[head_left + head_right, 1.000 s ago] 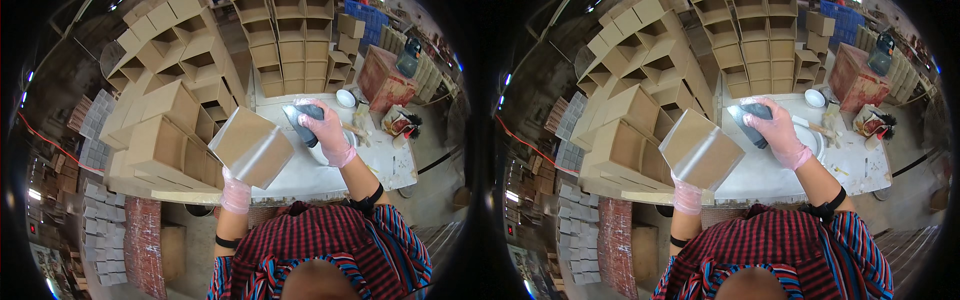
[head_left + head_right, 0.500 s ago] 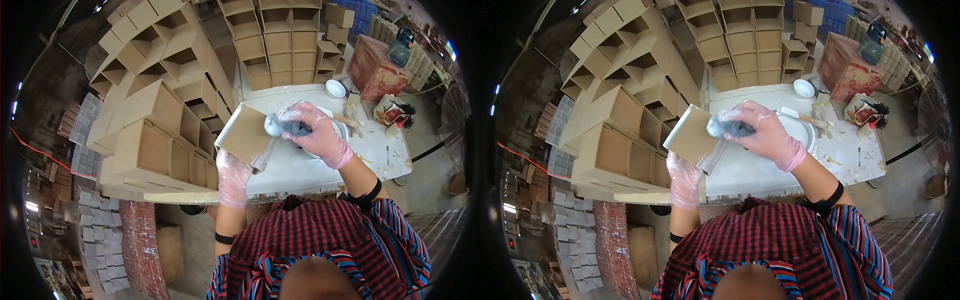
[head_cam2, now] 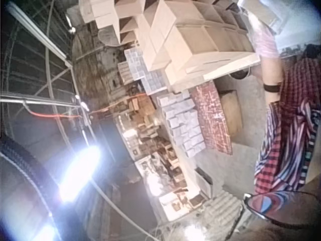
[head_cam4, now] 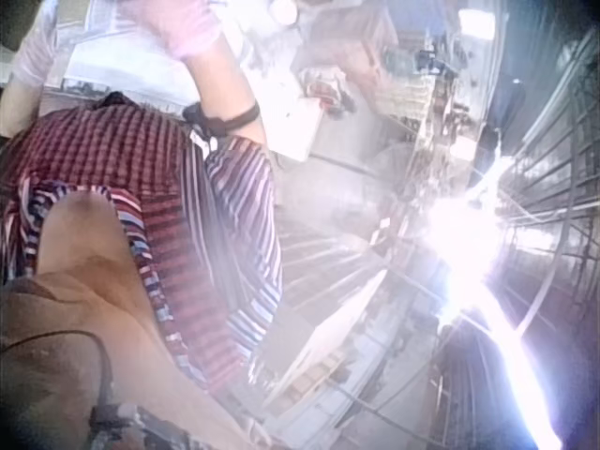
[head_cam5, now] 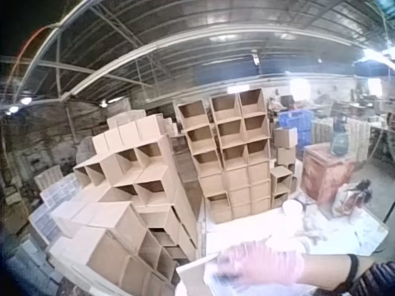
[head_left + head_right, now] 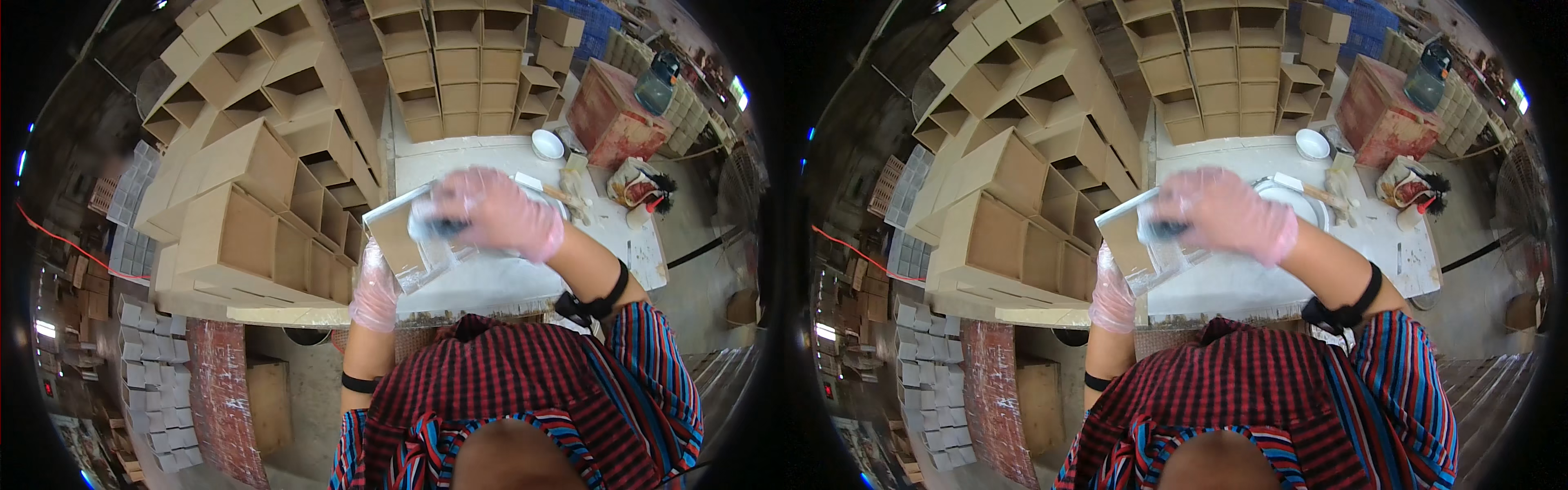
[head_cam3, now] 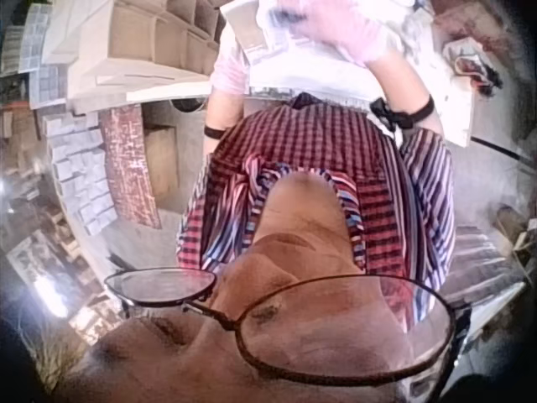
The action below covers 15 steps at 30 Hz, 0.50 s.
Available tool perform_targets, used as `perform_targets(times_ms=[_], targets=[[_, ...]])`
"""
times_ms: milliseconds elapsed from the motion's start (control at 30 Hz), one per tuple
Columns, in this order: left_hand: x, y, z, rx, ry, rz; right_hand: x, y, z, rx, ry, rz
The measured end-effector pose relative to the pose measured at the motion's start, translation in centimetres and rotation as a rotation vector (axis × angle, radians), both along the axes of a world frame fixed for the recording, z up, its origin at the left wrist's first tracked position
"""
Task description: Applying white paint to the surface of a small wooden box using a sponge applicator.
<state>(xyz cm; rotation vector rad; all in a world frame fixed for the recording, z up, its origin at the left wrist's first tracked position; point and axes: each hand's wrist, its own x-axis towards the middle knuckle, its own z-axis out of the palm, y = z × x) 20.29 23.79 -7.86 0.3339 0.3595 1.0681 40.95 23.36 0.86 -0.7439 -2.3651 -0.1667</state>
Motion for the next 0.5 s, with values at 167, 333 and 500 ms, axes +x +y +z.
perform_targets(times_ms=[167, 333, 500], targets=[[-0.4, -0.3, 0.0, -0.049, -0.138, -0.130, -1.7, 0.0, 0.6, 0.039, 0.013, 0.111], [0.3, -0.2, 0.4, -0.003, -0.178, -0.333, -2.3, -2.4, -0.4, -0.075, -0.095, 0.124], [1.1, 0.0, -1.5, 0.045, -0.275, -0.218, -2.8, 0.8, 0.0, -0.039, -0.021, -0.001]])
